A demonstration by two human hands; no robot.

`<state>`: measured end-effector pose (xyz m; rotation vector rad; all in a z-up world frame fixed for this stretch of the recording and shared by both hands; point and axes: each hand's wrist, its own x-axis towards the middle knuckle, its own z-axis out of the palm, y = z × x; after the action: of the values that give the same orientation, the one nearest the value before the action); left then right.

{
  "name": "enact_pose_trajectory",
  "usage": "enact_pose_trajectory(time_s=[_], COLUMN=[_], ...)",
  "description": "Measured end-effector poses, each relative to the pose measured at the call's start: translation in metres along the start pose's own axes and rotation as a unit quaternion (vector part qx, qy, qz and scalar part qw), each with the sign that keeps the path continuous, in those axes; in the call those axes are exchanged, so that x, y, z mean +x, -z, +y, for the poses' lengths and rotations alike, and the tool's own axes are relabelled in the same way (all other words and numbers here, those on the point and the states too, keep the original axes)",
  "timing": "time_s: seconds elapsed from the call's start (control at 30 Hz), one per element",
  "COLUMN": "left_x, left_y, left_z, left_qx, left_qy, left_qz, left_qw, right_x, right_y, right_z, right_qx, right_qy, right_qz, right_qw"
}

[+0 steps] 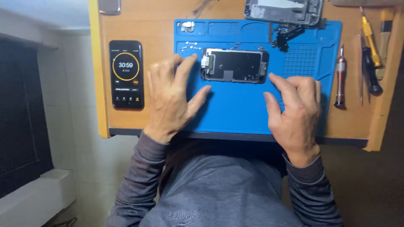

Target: Disassembling a mobile phone by removing internal screws using tweezers on a repair mat.

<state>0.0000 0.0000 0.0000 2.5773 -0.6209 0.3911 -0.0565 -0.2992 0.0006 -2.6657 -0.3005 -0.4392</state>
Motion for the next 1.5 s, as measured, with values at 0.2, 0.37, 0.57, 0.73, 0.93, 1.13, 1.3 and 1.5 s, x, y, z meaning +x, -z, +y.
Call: enact_pose_trajectory(time_s=[0.2,0.37,0.57,0.73,0.93,1.13,1.3,1.5], left_x=[0.011,0.017,0.02,0.016,-0.001,-0.005,-0.002,-0.004], left_y=[-0.002,-0.009,-0.007,-0.005,0.0,-0.002,-0.001,-0.007], left_z=[-0.009,-0.008,-0.005,-0.004,-0.01,-0.014,-0.012,-0.014], left_qx=[0.011,0.022,0.01,-0.008,-0.02,-0.046,-0.042,0.003], left_qy=[0.009,-0.001,-0.02,-0.043,-0.04,-0.035,-0.039,-0.067], left_qz=[-0.049,-0.073,-0.053,-0.04,-0.057,-0.068,-0.062,-0.057], left_qw=[0.999,0.997,0.998,0.998,0.997,0.996,0.996,0.996], right_x=[-0.001,0.0,-0.002,-0.002,-0.001,-0.001,0.0,0.002], right_y=[-0.001,-0.002,-0.001,0.0,0.003,0.005,0.005,0.006], right_z=[0.002,0.002,0.002,0.001,0.0,-0.001,-0.002,-0.003], right_qx=[-0.014,-0.014,-0.008,0.014,0.043,0.041,0.004,0.032], right_qy=[0.0,-0.005,-0.003,0.001,0.015,0.029,0.033,0.035], right_qz=[-0.01,-0.012,-0.013,-0.001,0.003,0.003,-0.028,-0.023], right_qw=[1.0,1.0,1.0,1.0,0.999,0.999,0.999,0.999])
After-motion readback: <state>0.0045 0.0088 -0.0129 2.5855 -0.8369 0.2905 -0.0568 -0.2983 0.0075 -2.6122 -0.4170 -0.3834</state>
